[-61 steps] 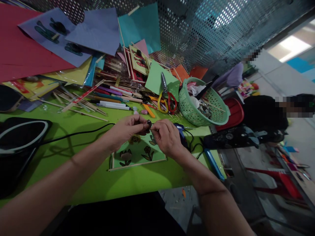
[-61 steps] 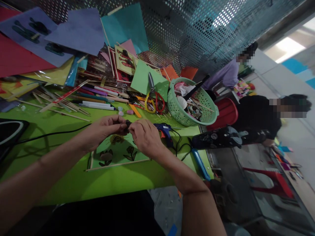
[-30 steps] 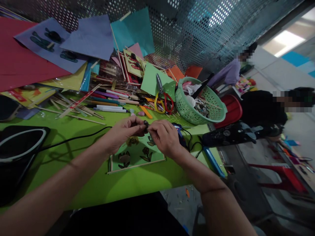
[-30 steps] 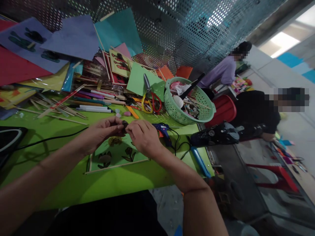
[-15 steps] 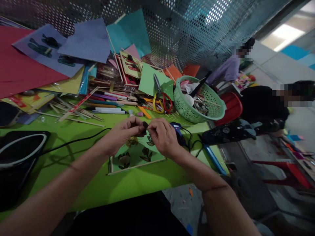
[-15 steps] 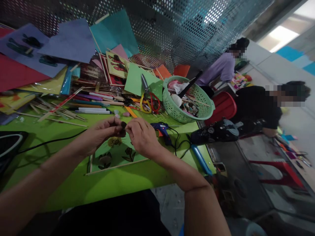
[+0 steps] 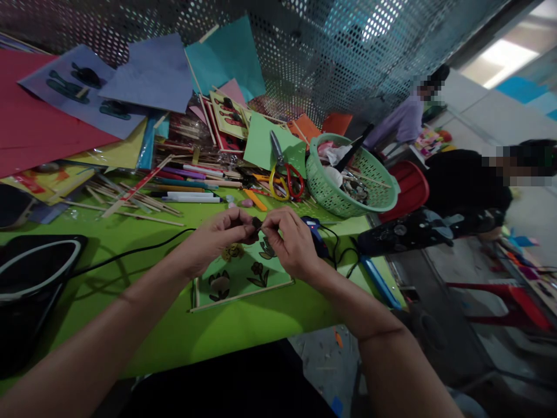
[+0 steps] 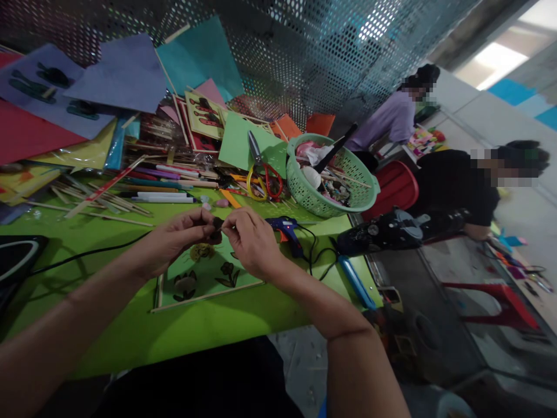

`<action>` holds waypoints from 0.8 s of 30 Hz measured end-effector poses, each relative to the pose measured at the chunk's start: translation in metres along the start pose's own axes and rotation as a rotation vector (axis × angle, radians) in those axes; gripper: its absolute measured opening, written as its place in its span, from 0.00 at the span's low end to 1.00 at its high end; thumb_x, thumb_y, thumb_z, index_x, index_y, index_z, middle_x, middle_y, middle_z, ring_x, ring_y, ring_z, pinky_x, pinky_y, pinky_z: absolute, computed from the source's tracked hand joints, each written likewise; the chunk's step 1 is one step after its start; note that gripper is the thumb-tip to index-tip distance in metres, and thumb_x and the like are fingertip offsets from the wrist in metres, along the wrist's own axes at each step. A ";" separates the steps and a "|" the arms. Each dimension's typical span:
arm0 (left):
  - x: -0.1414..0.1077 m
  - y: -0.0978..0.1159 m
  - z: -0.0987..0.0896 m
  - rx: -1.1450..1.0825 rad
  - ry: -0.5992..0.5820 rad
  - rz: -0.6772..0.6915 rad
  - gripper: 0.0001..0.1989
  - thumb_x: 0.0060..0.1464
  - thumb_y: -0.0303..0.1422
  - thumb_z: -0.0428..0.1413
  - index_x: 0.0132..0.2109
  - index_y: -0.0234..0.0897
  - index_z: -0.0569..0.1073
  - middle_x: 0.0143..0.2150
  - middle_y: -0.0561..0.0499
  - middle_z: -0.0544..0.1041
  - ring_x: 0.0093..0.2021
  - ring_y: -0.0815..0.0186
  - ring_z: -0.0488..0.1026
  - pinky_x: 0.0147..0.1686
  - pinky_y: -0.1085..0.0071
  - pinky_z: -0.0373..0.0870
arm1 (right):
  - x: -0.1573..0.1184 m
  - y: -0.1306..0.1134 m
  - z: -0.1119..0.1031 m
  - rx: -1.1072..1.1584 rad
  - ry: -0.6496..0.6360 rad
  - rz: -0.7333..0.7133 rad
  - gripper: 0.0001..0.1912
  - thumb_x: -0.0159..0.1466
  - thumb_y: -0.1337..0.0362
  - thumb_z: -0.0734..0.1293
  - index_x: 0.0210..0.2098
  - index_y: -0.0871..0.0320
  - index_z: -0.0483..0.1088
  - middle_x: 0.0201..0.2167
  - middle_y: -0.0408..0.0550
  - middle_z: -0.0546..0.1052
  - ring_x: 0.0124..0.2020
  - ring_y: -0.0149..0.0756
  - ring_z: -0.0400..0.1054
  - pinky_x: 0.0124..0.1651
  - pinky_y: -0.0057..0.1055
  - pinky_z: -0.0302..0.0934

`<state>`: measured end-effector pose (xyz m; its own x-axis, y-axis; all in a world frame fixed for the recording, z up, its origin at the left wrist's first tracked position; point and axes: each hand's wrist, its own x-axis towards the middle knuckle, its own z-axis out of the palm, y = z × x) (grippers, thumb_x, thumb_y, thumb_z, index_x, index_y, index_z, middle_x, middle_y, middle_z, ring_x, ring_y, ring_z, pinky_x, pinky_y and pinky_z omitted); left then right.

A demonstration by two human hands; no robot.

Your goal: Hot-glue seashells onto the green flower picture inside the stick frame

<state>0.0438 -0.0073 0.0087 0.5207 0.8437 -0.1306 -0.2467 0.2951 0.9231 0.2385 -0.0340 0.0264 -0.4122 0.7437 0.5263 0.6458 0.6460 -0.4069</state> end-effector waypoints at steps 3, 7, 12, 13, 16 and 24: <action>0.000 0.000 0.000 0.013 -0.003 0.002 0.14 0.50 0.40 0.67 0.34 0.36 0.73 0.32 0.54 0.72 0.35 0.68 0.71 0.40 0.71 0.67 | 0.000 0.000 0.001 -0.005 0.005 -0.003 0.05 0.73 0.66 0.60 0.39 0.54 0.65 0.37 0.50 0.74 0.42 0.40 0.68 0.44 0.37 0.64; 0.000 0.000 -0.001 0.014 -0.002 0.003 0.14 0.50 0.40 0.67 0.34 0.36 0.73 0.32 0.54 0.73 0.34 0.68 0.71 0.40 0.71 0.67 | 0.000 0.002 0.001 0.012 0.010 0.019 0.05 0.72 0.66 0.61 0.39 0.54 0.66 0.37 0.49 0.74 0.42 0.40 0.69 0.44 0.37 0.64; 0.001 0.001 -0.003 -0.021 0.035 0.012 0.16 0.47 0.41 0.70 0.35 0.37 0.75 0.34 0.53 0.73 0.36 0.67 0.71 0.40 0.70 0.69 | 0.000 0.005 -0.003 0.177 0.019 0.067 0.05 0.73 0.65 0.62 0.42 0.54 0.70 0.38 0.46 0.76 0.41 0.36 0.71 0.44 0.33 0.65; 0.001 0.001 -0.003 -0.025 0.050 0.015 0.16 0.46 0.41 0.70 0.35 0.37 0.75 0.34 0.53 0.73 0.36 0.67 0.71 0.40 0.70 0.70 | 0.000 0.005 -0.004 0.201 0.030 0.078 0.05 0.73 0.65 0.62 0.44 0.53 0.71 0.39 0.46 0.77 0.41 0.35 0.71 0.44 0.33 0.66; 0.001 0.001 -0.005 -0.036 0.080 0.016 0.16 0.45 0.41 0.71 0.35 0.37 0.76 0.37 0.52 0.74 0.37 0.66 0.71 0.41 0.69 0.71 | 0.001 0.005 -0.006 0.215 0.067 0.102 0.06 0.72 0.64 0.64 0.47 0.52 0.72 0.40 0.45 0.77 0.41 0.34 0.72 0.43 0.32 0.67; 0.001 -0.003 -0.003 -0.067 0.066 0.008 0.18 0.46 0.43 0.71 0.37 0.37 0.75 0.38 0.52 0.74 0.38 0.67 0.72 0.44 0.68 0.72 | 0.000 0.005 0.001 0.155 0.064 0.008 0.06 0.68 0.65 0.70 0.44 0.55 0.72 0.40 0.47 0.78 0.39 0.34 0.73 0.39 0.31 0.67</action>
<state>0.0431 -0.0062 0.0046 0.4643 0.8730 -0.1491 -0.3054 0.3159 0.8983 0.2410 -0.0307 0.0234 -0.3620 0.7397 0.5672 0.5404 0.6623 -0.5189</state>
